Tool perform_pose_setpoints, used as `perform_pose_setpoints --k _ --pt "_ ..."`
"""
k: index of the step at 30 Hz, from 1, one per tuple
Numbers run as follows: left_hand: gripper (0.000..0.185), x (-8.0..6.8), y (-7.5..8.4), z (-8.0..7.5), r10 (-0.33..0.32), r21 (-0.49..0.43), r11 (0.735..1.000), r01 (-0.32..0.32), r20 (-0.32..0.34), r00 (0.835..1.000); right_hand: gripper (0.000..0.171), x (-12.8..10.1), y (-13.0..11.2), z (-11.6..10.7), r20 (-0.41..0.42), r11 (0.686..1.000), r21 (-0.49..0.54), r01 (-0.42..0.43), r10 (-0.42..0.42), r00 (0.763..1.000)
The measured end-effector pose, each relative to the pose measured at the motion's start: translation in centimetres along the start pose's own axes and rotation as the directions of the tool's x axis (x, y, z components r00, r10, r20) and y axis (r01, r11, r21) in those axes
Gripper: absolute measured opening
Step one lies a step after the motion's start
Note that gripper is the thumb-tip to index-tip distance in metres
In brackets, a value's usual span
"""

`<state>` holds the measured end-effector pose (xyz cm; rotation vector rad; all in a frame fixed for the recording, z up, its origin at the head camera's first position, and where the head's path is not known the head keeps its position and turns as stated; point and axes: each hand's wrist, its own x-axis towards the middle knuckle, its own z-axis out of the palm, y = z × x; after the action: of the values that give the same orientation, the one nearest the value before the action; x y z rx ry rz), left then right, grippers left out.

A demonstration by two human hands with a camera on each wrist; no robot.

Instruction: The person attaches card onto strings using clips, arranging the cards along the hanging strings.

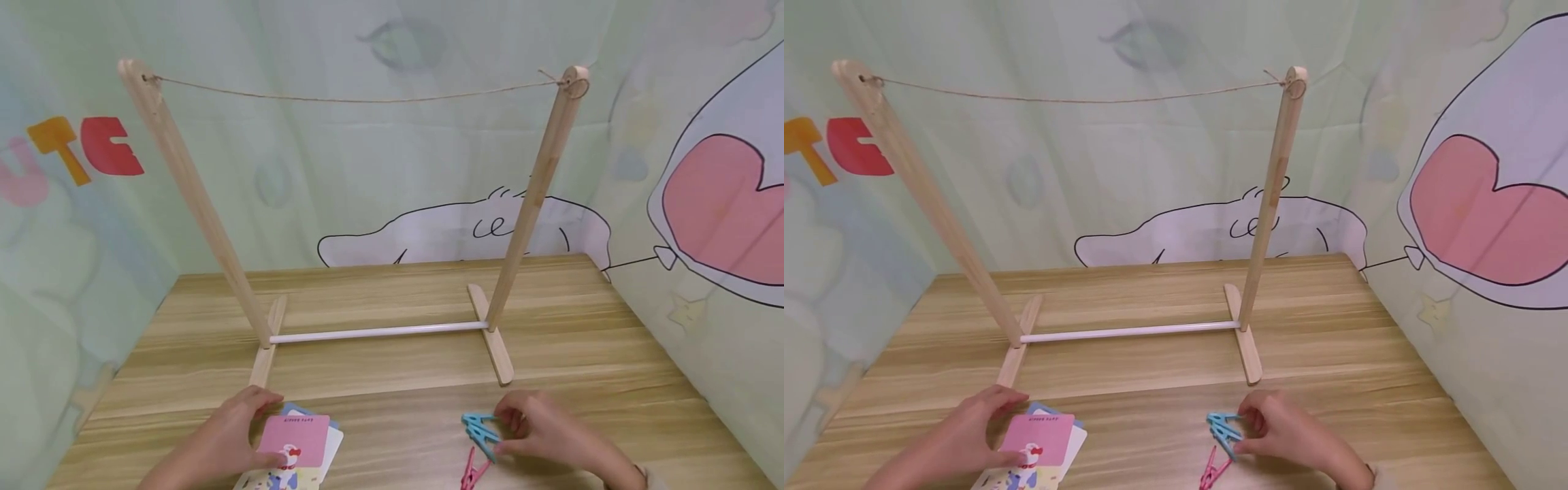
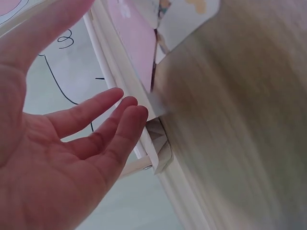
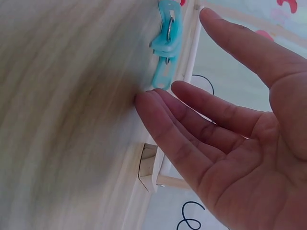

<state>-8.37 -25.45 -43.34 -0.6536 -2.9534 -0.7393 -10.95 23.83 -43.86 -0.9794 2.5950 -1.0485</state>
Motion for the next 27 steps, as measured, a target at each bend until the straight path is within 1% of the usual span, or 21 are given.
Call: perform_pose_setpoints --k 2,5,9,14,17,22,25,27 --pt "0.08 -0.07 -0.09 0.12 0.002 0.005 1.0 -0.002 -0.001 1.0 0.044 0.09 -0.02 0.12 -0.003 1.0 -0.009 0.006 -0.007 1.0" --pt "0.08 -0.13 -0.17 0.3 -0.019 -0.006 1.0 0.019 0.021 1.0 0.043 0.21 -0.01 0.29 -0.005 1.0 -0.017 0.006 -0.006 1.0" --pt "0.081 -0.19 -0.24 0.53 -0.047 -0.046 0.998 0.049 0.052 0.998 0.04 0.24 -0.08 0.44 -0.003 1.0 -0.008 -0.025 0.025 1.0" --pt "0.079 -0.24 -0.37 0.72 -0.022 -0.082 0.996 0.025 0.035 0.999 0.037 0.28 -0.05 0.62 -0.029 1.0 -0.026 -0.016 0.015 0.999" --pt "0.075 -0.19 -0.4 0.78 -0.012 -0.079 0.997 0.014 0.029 1.0 0.037 0.33 -0.03 0.68 -0.039 0.999 -0.034 -0.009 0.008 0.999" --pt "0.068 -0.07 -0.34 0.72 -0.014 -0.061 0.998 0.017 0.04 0.999 0.036 0.36 -0.05 0.78 -0.037 0.999 -0.028 -0.035 0.034 0.999" --pt "0.068 -0.02 -0.24 0.61 -0.038 -0.042 0.998 0.04 0.063 0.997 0.034 0.41 -0.02 0.94 -0.044 0.999 -0.028 -0.03 0.028 0.999" --pt "0.069 -0.01 -0.13 0.53 -0.068 -0.028 0.997 0.071 0.082 0.994 0.034 0.46 0.01 1.06 -0.048 0.999 -0.032 -0.019 0.017 0.999"
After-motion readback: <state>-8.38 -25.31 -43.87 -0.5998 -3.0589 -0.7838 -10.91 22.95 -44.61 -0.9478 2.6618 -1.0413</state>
